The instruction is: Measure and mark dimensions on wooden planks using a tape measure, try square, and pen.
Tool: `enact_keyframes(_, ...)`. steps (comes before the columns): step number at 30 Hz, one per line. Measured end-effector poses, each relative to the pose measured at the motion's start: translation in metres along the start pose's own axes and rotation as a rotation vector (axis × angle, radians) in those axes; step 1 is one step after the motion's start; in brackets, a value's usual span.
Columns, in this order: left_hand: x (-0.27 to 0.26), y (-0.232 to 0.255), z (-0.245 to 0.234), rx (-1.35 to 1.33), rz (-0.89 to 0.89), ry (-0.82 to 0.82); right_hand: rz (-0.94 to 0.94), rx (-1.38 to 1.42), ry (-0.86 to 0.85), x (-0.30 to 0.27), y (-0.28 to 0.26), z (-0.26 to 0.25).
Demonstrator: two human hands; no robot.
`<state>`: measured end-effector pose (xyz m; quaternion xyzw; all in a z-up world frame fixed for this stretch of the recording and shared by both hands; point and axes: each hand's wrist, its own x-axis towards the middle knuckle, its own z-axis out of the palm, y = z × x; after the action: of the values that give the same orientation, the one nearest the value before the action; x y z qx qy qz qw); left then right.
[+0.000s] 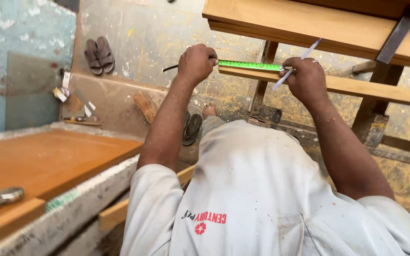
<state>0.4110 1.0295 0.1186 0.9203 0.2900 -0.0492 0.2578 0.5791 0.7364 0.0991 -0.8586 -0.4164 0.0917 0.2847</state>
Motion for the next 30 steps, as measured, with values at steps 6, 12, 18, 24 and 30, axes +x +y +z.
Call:
enact_keyframes(6,0.017,-0.009,0.002,-0.071,-0.022,-0.205,0.258,0.021,-0.047,0.005,-0.014,0.013)
enact_keyframes(12,0.023,-0.008,0.003,-0.03,0.036,-0.178,0.251,-0.039,-0.074,0.002,-0.01,0.023)
enact_keyframes(18,0.018,-0.001,0.002,-0.012,-0.091,-0.265,0.243,0.008,-0.11,0.0,-0.006,0.023)
enact_keyframes(24,0.017,0.004,0.006,0.015,-0.104,-0.26,0.197,0.02,-0.087,-0.006,0.002,0.024)
enact_keyframes(30,0.019,0.003,0.008,0.034,-0.102,-0.224,0.119,-0.012,-0.017,-0.006,-0.002,0.023)
